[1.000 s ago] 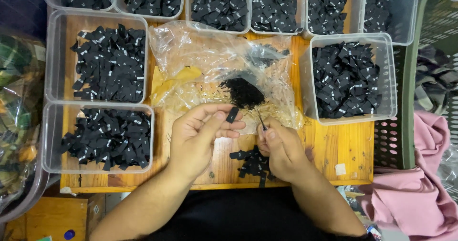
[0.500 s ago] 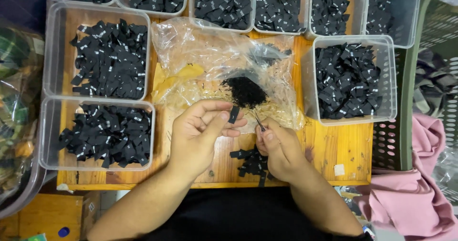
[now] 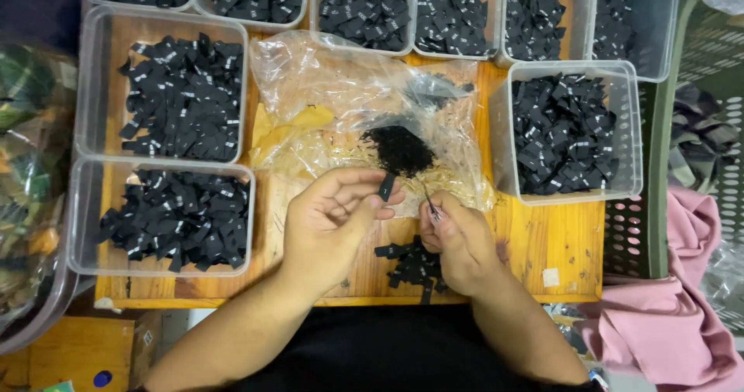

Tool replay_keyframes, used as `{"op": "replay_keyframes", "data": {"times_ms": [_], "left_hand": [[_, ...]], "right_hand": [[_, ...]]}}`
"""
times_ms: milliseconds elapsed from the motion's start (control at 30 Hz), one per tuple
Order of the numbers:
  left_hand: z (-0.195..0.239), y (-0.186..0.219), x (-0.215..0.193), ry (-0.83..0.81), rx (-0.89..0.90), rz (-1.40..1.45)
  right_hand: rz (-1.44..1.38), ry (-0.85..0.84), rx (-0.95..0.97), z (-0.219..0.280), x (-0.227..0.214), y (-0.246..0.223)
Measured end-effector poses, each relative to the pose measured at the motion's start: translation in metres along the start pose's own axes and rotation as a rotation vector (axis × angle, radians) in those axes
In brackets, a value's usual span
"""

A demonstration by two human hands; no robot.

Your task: Trimming excess threads from small black fabric components using hand snips and sorting them.

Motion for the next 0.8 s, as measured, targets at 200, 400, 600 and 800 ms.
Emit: {"op": "replay_keyframes", "data": {"times_ms": [200,400,600,800], "left_hand": [[0.007,0.011,-0.003,0.014,0.106,-0.086],[0.018,0.118,-0.016,0.045,0.447,-0.535],[0.006,0.177,-0.076,0.055,0.676,-1.330],[-0.004,0.158,-0.097,0.036,0.597,-1.397]], "right_hand": [[-0.011,0.001,-0.057,0.004,-0.004,0.010],[0.024,0.013,-0.077,0.008,-0.011,0.017],[0.011,-0.046,-0.128,0.009,0.002,-0.010],[-0.002,-0.002,-0.096,0.012,-0.004,0.002]]}}
Point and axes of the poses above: each hand's wrist, its own z-axis away from the middle knuckle, its own x-axis out of the palm, y = z × x, the point moved 10 cm from there along -z, towards the middle knuckle, and after that the axes turned 8 degrees about x, right-handed, at the moved point
